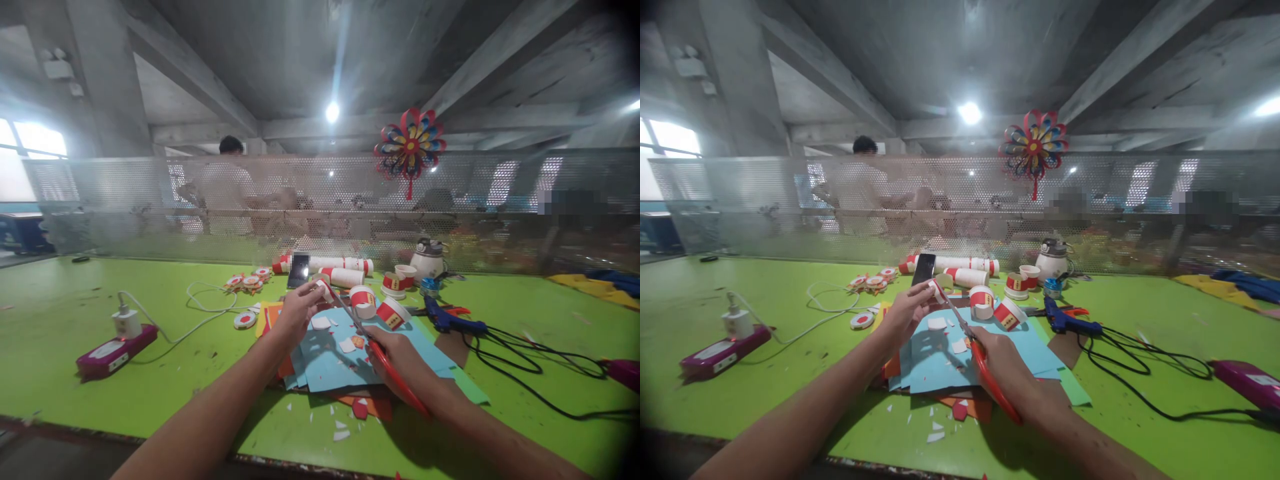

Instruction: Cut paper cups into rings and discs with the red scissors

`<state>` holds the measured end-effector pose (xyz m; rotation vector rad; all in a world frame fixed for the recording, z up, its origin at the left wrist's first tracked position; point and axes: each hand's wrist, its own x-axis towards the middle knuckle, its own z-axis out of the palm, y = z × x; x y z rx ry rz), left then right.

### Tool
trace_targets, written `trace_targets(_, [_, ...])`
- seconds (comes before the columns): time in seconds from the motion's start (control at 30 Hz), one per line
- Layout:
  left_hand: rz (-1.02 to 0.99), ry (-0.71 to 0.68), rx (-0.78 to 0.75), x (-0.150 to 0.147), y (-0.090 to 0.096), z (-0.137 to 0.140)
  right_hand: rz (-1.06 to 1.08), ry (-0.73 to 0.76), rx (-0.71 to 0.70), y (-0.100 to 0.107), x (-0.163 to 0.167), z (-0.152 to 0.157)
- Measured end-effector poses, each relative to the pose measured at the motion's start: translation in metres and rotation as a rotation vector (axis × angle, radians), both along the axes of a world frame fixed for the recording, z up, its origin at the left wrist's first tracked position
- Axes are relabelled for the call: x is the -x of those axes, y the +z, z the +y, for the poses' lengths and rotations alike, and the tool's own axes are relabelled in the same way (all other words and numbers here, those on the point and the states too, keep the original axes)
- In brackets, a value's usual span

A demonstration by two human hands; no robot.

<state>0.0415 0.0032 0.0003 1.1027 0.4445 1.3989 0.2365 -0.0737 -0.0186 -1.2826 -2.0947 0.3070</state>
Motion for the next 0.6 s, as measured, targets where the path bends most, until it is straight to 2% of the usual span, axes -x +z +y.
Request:
trace_targets(0.27, [-0.002,-0.03,-0.008,-0.0013,-0.0057,0.0014,-0.053,-0.06,0.021,0.0022,0.0008,-0.0022])
trace_targets(0.6, [-0.035,-0.053,-0.066,-0.0016,0.0027,-0.0033,-0.049,-0.042,-0.016,0.0091,0.001,-0.0073])
